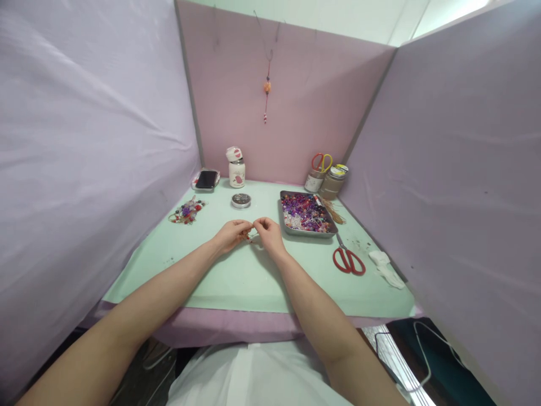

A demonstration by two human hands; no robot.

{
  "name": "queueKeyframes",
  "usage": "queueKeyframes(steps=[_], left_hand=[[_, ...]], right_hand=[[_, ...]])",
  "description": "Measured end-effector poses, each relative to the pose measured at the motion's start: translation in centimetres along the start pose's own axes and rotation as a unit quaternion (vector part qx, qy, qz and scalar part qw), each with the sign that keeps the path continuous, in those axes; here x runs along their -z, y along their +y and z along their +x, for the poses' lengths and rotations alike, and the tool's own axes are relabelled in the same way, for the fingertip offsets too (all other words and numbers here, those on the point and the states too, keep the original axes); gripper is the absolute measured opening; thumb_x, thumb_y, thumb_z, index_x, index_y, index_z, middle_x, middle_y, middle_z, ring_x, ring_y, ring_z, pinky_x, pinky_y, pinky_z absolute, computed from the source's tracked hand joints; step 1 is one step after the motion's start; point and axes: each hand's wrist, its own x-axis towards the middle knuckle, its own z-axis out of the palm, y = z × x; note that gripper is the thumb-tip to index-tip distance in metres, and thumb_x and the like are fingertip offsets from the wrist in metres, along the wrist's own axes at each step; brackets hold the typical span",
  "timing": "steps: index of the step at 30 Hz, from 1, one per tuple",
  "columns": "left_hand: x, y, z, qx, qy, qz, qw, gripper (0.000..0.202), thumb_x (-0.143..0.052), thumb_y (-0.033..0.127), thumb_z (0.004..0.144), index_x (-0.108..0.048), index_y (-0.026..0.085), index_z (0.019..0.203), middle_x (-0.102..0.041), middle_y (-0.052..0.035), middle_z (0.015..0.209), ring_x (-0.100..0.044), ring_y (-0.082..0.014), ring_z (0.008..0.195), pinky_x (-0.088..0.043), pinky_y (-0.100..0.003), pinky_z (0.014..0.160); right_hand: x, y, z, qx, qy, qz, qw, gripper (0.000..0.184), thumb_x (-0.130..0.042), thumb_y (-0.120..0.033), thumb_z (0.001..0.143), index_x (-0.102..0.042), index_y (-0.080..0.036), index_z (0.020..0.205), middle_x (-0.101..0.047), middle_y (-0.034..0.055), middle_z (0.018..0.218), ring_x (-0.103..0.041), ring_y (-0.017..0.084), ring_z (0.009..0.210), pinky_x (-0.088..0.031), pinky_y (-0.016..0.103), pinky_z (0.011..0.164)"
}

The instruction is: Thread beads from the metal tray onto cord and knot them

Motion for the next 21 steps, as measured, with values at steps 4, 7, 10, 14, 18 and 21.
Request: queueKeyframes(steps=[4,7,10,14,18,21], left_hand=[[0.13,-0.07,0.09,0.004,-0.009,-0.015,1.000,0.023,-0.070,0.030,0.058,-0.053,0.015,0.052,-0.042,0.0032,0.054,-0.038,-0.0075,0.053,-0.032,-0.025,0.055],[0.39,-0.17,0.35,0.000,-0.003,-0.043,0.999,0.025,-0.071,0.031,0.058,-0.052,0.015,0.053,-0.041,0.0039,0.053,-0.035,-0.0069,0.051,-0.031,-0.025,0.053],[0.66,-0.26,0.60,0.003,0.012,-0.056,0.998,0.025,-0.072,0.029,0.057,-0.051,0.015,0.053,-0.040,0.0038,0.053,-0.035,-0.0067,0.051,-0.030,-0.025,0.051],[0.81,-0.44,0.78,0.002,0.008,-0.060,0.998,0.021,-0.072,0.027,0.059,-0.056,0.014,0.056,-0.042,0.0033,0.054,-0.038,-0.0066,0.052,-0.032,-0.024,0.051],[0.77,-0.62,0.80,0.002,0.013,-0.056,0.998,0.018,-0.071,0.027,0.059,-0.060,0.012,0.059,-0.047,0.0018,0.056,-0.041,-0.0066,0.052,-0.034,-0.023,0.051],[0.78,-0.76,0.84,-0.005,0.016,-0.050,0.999,0.018,-0.072,0.027,0.059,-0.062,0.012,0.062,-0.049,0.0014,0.057,-0.043,-0.0067,0.052,-0.034,-0.023,0.051]], right_hand=[[0.01,-0.22,-0.08,-0.012,-0.009,0.012,1.000,0.026,-0.060,-0.044,0.069,-0.060,-0.019,0.073,-0.056,-0.0005,0.067,-0.047,0.012,0.062,-0.036,0.023,0.054],[0.09,-0.17,0.02,-0.022,-0.024,0.033,0.999,0.029,-0.059,-0.044,0.070,-0.063,-0.019,0.084,-0.059,0.0007,0.073,-0.049,0.013,0.065,-0.038,0.024,0.054],[0.14,0.20,0.21,-0.010,-0.032,0.029,0.999,0.030,-0.064,-0.040,0.065,-0.063,-0.019,0.087,-0.061,0.0007,0.076,-0.051,0.012,0.065,-0.039,0.025,0.057],[0.10,0.60,0.35,0.005,-0.036,0.014,0.999,0.028,-0.066,-0.039,0.064,-0.062,-0.018,0.081,-0.061,0.0002,0.073,-0.051,0.012,0.065,-0.040,0.025,0.059],[0.02,0.48,0.30,0.009,-0.031,0.018,0.999,0.026,-0.068,-0.038,0.063,-0.062,-0.018,0.079,-0.061,0.0004,0.072,-0.050,0.012,0.064,-0.040,0.025,0.058],[-0.05,0.28,0.19,-0.001,-0.037,0.031,0.999,0.025,-0.069,-0.037,0.063,-0.062,-0.018,0.077,-0.060,0.0000,0.070,-0.050,0.011,0.063,-0.039,0.024,0.056]])
